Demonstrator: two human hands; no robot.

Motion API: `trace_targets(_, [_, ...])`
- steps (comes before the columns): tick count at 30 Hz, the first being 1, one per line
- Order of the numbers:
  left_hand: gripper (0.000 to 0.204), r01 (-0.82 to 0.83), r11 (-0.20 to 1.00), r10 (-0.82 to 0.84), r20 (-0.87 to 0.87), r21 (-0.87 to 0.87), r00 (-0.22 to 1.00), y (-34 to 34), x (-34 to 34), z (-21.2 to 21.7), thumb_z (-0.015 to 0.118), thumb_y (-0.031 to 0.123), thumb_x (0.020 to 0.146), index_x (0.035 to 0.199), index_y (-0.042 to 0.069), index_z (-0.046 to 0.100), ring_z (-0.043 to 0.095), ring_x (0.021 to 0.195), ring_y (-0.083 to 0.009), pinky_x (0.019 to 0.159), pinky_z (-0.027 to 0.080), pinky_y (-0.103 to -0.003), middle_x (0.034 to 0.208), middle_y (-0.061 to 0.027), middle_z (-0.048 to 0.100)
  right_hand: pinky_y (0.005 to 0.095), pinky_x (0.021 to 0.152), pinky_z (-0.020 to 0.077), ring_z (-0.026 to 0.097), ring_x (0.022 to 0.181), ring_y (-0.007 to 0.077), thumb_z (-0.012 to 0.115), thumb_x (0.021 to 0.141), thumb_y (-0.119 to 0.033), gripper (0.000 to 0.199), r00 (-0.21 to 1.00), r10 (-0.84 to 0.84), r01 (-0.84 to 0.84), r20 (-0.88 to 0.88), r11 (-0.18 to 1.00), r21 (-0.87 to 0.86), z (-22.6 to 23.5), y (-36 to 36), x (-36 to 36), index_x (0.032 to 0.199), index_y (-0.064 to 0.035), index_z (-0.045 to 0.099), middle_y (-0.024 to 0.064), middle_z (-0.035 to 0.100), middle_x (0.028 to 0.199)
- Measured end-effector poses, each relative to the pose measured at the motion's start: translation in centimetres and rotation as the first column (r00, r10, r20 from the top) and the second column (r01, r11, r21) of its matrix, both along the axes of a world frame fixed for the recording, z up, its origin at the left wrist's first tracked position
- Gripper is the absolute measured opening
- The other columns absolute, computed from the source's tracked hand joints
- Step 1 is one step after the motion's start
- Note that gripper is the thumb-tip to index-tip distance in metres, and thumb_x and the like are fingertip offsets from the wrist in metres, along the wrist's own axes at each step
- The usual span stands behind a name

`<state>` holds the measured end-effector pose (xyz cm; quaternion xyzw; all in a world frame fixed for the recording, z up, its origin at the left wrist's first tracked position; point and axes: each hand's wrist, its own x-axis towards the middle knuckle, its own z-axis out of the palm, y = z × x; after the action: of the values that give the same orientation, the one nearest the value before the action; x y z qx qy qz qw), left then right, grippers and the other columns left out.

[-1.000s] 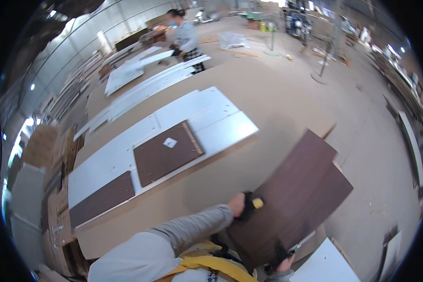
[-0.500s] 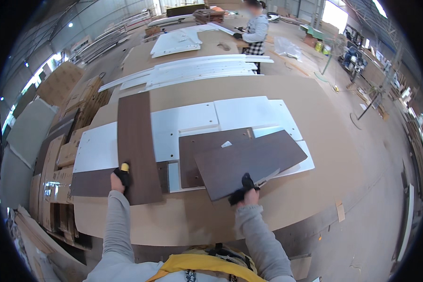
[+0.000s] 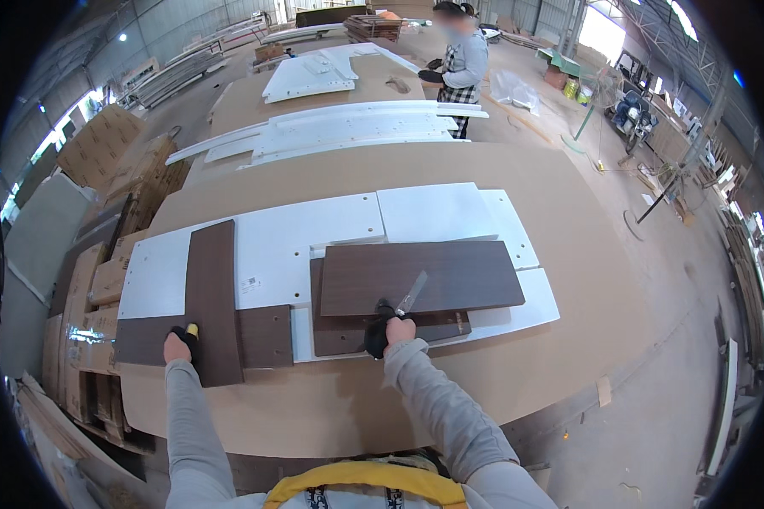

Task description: The person assembles white and brown flat-pack furniture panels on a large workbench. They align pre-drilled holes, insert small wooden dowels, and fit side panels into place. The person handles multiple panel types and repeatedly adjusts alignment to complete the assembly.

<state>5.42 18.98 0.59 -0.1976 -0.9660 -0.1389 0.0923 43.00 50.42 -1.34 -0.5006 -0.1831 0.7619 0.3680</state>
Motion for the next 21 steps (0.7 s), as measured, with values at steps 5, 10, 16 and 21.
trace_targets(5, [0.036,0.293,0.904,-0.273,-0.107,0.313,0.956,6.3,9.0,4.7,0.061,0.003,0.081,0.117,-0.001,0.056,0.058,0.103,-0.0311,0.09,0.045,-0.037,0.11,-0.0181,0.06,0.0393,0.047,0.0498,0.06,0.055,0.0254,0.063,0.081,-0.01,0.012,0.979,0.205,-0.205,-0.006,0.979,0.009,-2.1,2.1,2.8,0.078,-0.0011,0.056,0.0109,0.06,0.069])
trace_targets(10, [0.042,0.26,0.742,-0.445,0.165,0.618,0.88,11.3,20.1,-0.1,0.063,-0.003,0.081,0.122,-0.003,0.052,0.057,0.102,-0.0213,0.089,0.046,-0.032,0.114,-0.0129,0.058,0.035,0.062,0.0532,0.063,0.069,0.0237,0.056,0.086,-0.005,0.006,0.89,0.455,-0.455,0.037,0.876,0.16,2.1,2.9,9.1,0.086,0.0011,0.058,0.0133,0.064,0.081])
trace_targets(16, [0.048,0.308,0.76,-0.447,0.116,0.573,0.887,17.1,27.5,-1.1,0.068,0.011,0.078,0.119,-0.008,0.051,0.055,0.105,-0.0383,0.091,0.044,-0.037,0.113,-0.0277,0.056,0.0326,0.066,0.0527,0.062,0.077,0.0183,0.051,0.087,0.002,0.019,0.953,0.061,-0.221,0.296,0.806,0.549,1.1,8.0,22.2,0.103,0.0028,0.061,0.0089,0.064,0.088])
trace_targets(21, [0.042,0.371,0.81,-0.444,0.063,0.454,0.894,18.7,27.2,-1.9,0.068,0.016,0.076,0.11,-0.007,0.058,0.055,0.104,-0.0426,0.087,0.045,-0.041,0.109,-0.028,0.059,0.0268,0.072,0.047,0.06,0.079,0.0157,0.052,0.088,0.0,0.019,0.691,-0.128,-0.451,0.711,0.693,0.563,-0.6,12.9,26.6,0.105,0.0069,0.057,0.007,0.064,0.086])
